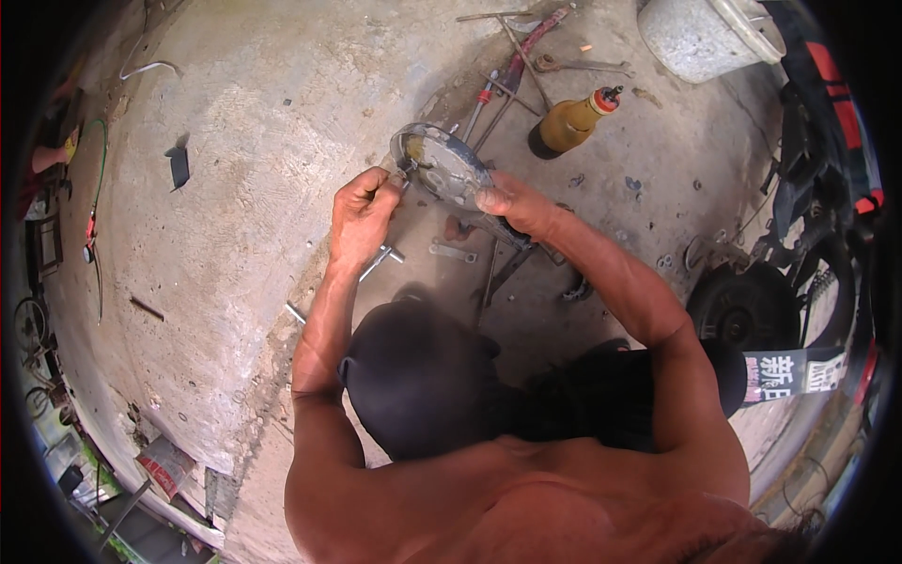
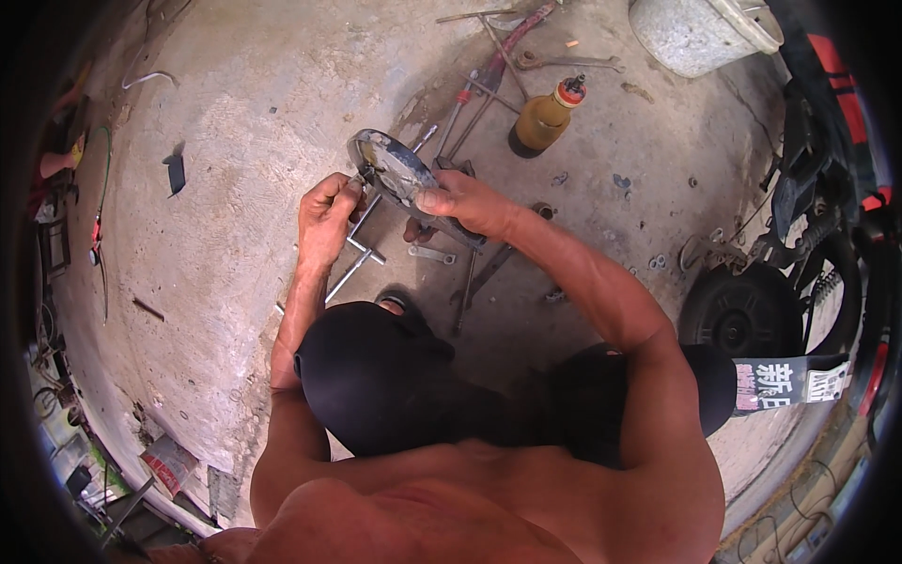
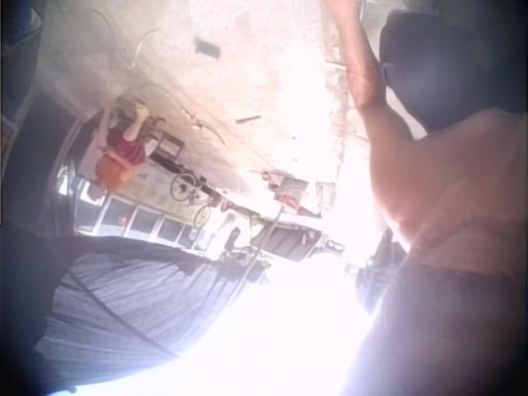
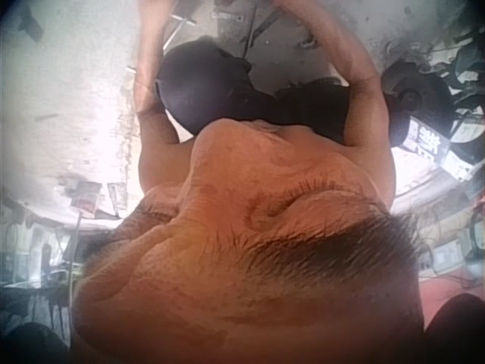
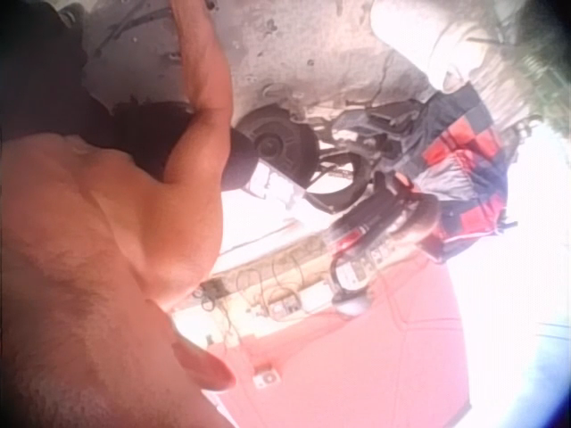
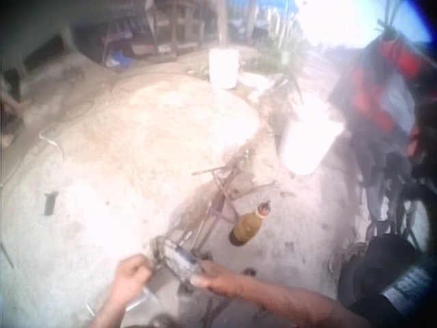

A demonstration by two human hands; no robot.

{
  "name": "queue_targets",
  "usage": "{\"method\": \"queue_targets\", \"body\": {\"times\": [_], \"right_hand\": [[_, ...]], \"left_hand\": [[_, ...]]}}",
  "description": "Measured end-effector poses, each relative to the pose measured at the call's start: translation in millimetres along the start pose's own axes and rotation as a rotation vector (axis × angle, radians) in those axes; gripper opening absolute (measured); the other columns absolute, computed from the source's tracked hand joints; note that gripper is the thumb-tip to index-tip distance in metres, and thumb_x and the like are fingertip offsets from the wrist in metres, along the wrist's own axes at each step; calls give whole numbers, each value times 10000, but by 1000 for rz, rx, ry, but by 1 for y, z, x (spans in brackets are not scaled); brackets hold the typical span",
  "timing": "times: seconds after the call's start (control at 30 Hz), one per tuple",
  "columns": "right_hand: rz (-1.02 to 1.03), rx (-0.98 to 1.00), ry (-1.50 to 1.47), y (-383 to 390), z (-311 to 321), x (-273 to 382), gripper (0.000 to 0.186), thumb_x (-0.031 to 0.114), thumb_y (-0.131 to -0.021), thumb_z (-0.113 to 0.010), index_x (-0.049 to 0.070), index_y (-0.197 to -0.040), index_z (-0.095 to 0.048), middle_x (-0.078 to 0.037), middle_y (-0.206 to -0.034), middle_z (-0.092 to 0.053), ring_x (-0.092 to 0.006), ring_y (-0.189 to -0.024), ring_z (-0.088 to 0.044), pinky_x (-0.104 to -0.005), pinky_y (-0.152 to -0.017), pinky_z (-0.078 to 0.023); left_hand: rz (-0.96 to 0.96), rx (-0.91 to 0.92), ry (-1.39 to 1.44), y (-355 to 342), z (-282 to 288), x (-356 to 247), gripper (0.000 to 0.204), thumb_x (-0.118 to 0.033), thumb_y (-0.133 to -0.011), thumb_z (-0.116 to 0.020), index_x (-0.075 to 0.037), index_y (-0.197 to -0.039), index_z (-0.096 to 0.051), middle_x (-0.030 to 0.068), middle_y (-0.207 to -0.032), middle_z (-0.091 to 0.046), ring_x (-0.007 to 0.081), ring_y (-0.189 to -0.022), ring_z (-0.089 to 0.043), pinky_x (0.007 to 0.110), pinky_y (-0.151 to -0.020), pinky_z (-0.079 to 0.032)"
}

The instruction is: The person cleans a bicycle brake hub component by pouring liquid from a bottle onto it and wiping it, then uses a wrench to tighten a bolt on the assembly.

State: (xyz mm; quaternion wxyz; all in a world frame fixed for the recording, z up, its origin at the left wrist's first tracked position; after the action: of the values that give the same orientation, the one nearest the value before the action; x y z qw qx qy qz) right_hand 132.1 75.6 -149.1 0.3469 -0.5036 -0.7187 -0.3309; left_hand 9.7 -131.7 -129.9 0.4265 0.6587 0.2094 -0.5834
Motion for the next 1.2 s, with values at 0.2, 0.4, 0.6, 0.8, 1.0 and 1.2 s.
{"method": "queue_targets", "body": {"times": [0.2,0.4,0.6,0.8,1.0,1.2], "right_hand": [[-166,-1,78,0,-3,16,761,521,-890,-701,-35,-1366,-493,-115,-1114,-630,-183,-911,-692,-309,-787,-537],[13,-89,613,-3,-26,30,924,446,-742,-840,-48,-1416,-447,-186,-1289,-587,-283,-1177,-609,-376,-1005,-478],[235,-138,889,-6,-13,8,953,487,-724,-842,-48,-1412,-455,-223,-1321,-569,-320,-1236,-573,-406,-1060,-456],[-232,-95,-152,-3,-6,9,751,567,-942,-615,-40,-1368,-499,-142,-1137,-643,-183,-860,-709,-316,-704,-572],[236,-226,1150,-1,-19,14,1030,475,-662,-860,-39,-1442,-425,-191,-1369,-529,-307,-1248,-561,-407,-1076,-441],[-15,-134,486,1,2,12,844,515,-803,-773,-40,-1369,-483,-188,-1287,-567,-298,-1067,-656,-386,-908,-536]], "left_hand": [[-823,-146,-870,3,-12,-14,77,-56,-793,-680,-39,-771,-608,128,-725,-576,353,-669,-572,440,-646,-467],[377,397,875,-14,11,40,157,-207,-930,-582,-62,-905,-638,57,-750,-623,160,-594,-532,285,-560,-426],[40,6,428,-13,-6,58,183,-161,-984,-591,-34,-1047,-708,76,-1060,-711,243,-860,-676,369,-835,-550],[-589,-93,-691,-7,-7,10,121,-155,-935,-601,-52,-884,-638,44,-800,-599,195,-689,-592,324,-618,-458],[465,-193,905,-8,-41,3,241,-214,-982,-544,-33,-1078,-671,57,-878,-683,163,-696,-593,300,-630,-478],[-579,-94,-642,-4,-14,26,130,-122,-996,-575,-49,-993,-683,49,-949,-704,174,-768,-642,362,-713,-525]]}}
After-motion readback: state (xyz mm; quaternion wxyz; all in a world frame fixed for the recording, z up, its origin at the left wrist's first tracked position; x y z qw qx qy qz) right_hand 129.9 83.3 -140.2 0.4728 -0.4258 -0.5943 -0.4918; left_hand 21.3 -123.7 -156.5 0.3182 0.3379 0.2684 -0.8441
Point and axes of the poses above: each hand's wrist, its own y-axis away from the middle knuckle, its own z-axis out of the back of the hand, x = y × z, the point moved 1 cm from there along -y, towards the middle knuckle
